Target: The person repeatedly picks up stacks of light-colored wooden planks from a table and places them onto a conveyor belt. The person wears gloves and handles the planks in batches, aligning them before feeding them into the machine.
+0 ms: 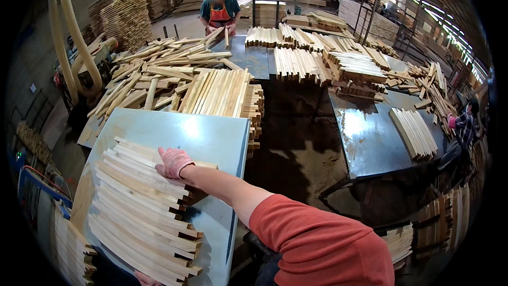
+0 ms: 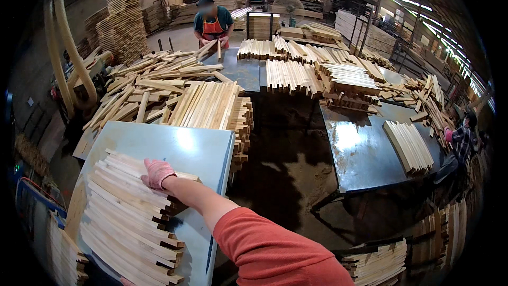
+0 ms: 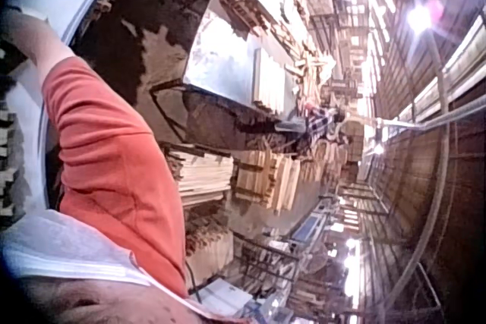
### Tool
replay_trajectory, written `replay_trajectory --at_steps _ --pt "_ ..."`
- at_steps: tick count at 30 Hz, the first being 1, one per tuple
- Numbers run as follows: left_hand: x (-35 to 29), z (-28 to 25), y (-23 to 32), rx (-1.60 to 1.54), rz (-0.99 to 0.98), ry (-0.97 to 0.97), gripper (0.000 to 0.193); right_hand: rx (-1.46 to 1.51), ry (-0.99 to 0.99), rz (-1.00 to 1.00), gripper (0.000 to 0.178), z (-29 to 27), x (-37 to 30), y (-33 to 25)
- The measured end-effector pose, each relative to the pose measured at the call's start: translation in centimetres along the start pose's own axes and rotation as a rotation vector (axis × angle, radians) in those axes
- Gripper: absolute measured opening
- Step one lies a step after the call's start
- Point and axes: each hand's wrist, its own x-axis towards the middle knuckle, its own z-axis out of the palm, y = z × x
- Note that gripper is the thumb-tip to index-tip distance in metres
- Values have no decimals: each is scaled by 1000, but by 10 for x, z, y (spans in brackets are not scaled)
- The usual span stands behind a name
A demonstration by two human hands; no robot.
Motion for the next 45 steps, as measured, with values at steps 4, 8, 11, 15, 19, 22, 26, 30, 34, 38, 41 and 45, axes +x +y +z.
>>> replay_trajectory --at_steps 4,8,11,15,19,22,26,30,34,38,41,45 --pt "-15 3 20 63 88 100 42 -12 -52 35 68 -5 2 -8" --pt "-8 -11 10 20 99 66 44 -22 6 -4 64 8 7 -12" --pt "4 -13 -9 -63 60 35 47 -8 10 -14 63 11 10 -11" --pt "16 -22 -33 -150 -1 23 51 19 -43 -27 66 11 10 -18" --pt "27 -9 -46 -172 -22 -11 50 34 78 -40 63 24 13 0" --pt "32 -10 -58 -181 -34 -26 50 0 75 -30 64 21 15 6" --pt "14 -8 -43 -180 -34 31 50 0 -53 5 69 9 5 -9" --pt "19 -9 -55 -182 -11 -19 51 -1 -14 -12 70 13 6 -6" --pt "12 -10 -36 39 55 -54 52 11 -34 11 71 14 9 -1" --pt "55 -32 -115 71 145 -103 52 6 -8 -31 71 19 7 -15" --pt "56 -29 -127 -70 43 -112 52 -7 -10 -26 73 20 8 -5" --pt "31 -32 -95 -203 -84 -97 53 37 -78 -13 71 18 0 -8"
